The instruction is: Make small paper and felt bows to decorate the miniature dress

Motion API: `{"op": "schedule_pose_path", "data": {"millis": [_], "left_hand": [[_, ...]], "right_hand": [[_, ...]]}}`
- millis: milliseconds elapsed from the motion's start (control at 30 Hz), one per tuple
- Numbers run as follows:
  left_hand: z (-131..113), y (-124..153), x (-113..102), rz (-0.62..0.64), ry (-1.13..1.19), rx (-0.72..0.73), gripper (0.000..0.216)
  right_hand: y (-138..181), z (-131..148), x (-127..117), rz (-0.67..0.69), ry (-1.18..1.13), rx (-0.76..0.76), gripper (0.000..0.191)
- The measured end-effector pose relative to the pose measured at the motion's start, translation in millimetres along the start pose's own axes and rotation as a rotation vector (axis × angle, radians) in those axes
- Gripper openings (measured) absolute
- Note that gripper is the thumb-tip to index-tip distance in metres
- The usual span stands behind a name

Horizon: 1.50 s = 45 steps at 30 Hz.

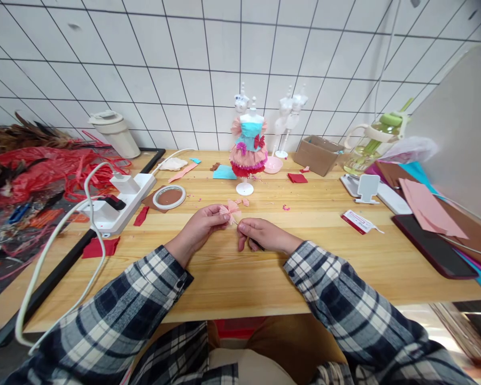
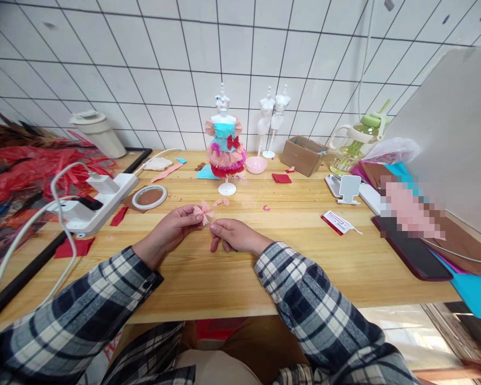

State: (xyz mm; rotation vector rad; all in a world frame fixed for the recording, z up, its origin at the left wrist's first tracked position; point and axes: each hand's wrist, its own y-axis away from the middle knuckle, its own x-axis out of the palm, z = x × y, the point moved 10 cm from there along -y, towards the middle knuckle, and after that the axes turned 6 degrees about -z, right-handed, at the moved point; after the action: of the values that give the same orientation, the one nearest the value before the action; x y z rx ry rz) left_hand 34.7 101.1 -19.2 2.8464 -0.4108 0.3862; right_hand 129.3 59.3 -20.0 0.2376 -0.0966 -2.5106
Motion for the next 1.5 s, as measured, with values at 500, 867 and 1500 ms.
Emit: {"op": "schedule_pose_path", "data": {"millis": [500, 867, 1500], "left_hand": [[0.1, 0.0, -0.6, -0.009, -0.003, -0.004, 0.022], [-1.6, 1.1, 1.3, -0.020, 0.009, -0.010, 0.021], [-2.0, 0.8, -1.3, -0.026, 0.009, 0.001, 0.023]], "right_hand": [[0.2, -0.1, -0.1, 0.001, -0.006, -0.006, 0.042], [-1.0, -3.4, -1.3, 0.000, -0.020, 0.014, 0.041], [-1.3, -6.5, -2.1, -0.010, -0.056, 0.057, 0.043]]}}
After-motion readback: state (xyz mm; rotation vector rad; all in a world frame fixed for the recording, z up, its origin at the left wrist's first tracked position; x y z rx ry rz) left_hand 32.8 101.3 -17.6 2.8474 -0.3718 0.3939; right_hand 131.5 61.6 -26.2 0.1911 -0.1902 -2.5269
